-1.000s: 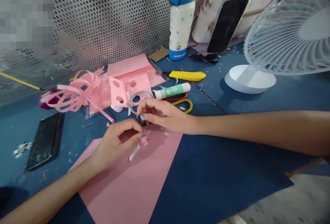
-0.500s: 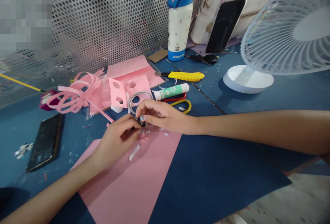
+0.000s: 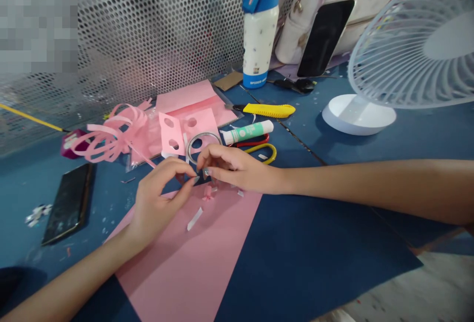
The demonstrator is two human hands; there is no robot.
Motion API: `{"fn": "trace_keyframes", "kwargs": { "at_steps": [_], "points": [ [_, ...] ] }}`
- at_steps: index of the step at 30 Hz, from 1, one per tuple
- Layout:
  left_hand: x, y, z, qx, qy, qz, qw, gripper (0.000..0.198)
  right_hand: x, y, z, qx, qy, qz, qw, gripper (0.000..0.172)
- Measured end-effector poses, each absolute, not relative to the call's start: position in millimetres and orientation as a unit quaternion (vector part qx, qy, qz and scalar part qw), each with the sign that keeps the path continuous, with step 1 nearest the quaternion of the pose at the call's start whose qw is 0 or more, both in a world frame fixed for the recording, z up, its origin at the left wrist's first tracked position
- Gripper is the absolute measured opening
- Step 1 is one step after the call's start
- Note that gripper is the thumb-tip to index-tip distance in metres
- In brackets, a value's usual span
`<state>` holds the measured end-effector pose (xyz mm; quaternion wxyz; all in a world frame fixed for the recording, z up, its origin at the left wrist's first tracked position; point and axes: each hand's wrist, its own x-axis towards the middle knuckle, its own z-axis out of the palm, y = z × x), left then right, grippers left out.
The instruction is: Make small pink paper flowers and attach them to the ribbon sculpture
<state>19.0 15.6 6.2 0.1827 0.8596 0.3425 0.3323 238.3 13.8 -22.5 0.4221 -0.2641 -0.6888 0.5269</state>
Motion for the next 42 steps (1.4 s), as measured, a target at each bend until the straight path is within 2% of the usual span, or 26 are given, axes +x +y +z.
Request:
{"fn": "trace_keyframes", "kwargs": {
  "at_steps": [8, 17, 22, 30, 42],
  "points": [
    [21.1, 13.0, 12.0, 0.885, 0.282, 0.358, 0.101, 0.014, 238.6, 12.5, -19.3, -0.262, -0.711, 0.518, 0.397, 0.003],
    [20.9, 12.9, 12.2, 0.895, 0.253, 0.363, 0.056, 0.016, 239.2, 12.1, -18.3, -0.255, -0.704, 0.546, 0.374, 0.007],
    [22.1, 13.3, 12.5, 0.903, 0.242, 0.354, 0.032, 0.014, 238.7, 12.7, -20.8, -0.262, -0.719, 0.519, 0.380, 0.009],
    [21.3, 14.3, 11.2, 0.912, 0.235, 0.334, 0.025, 0.017, 237.8, 11.9, -19.6, -0.273, -0.729, 0.499, 0.381, 0.012],
    [20.7, 14.6, 10.6, 0.917, 0.248, 0.306, 0.071, 0.015, 238.0, 11.4, -18.9, -0.284, -0.723, 0.498, 0.385, 0.021]
  ]
}}
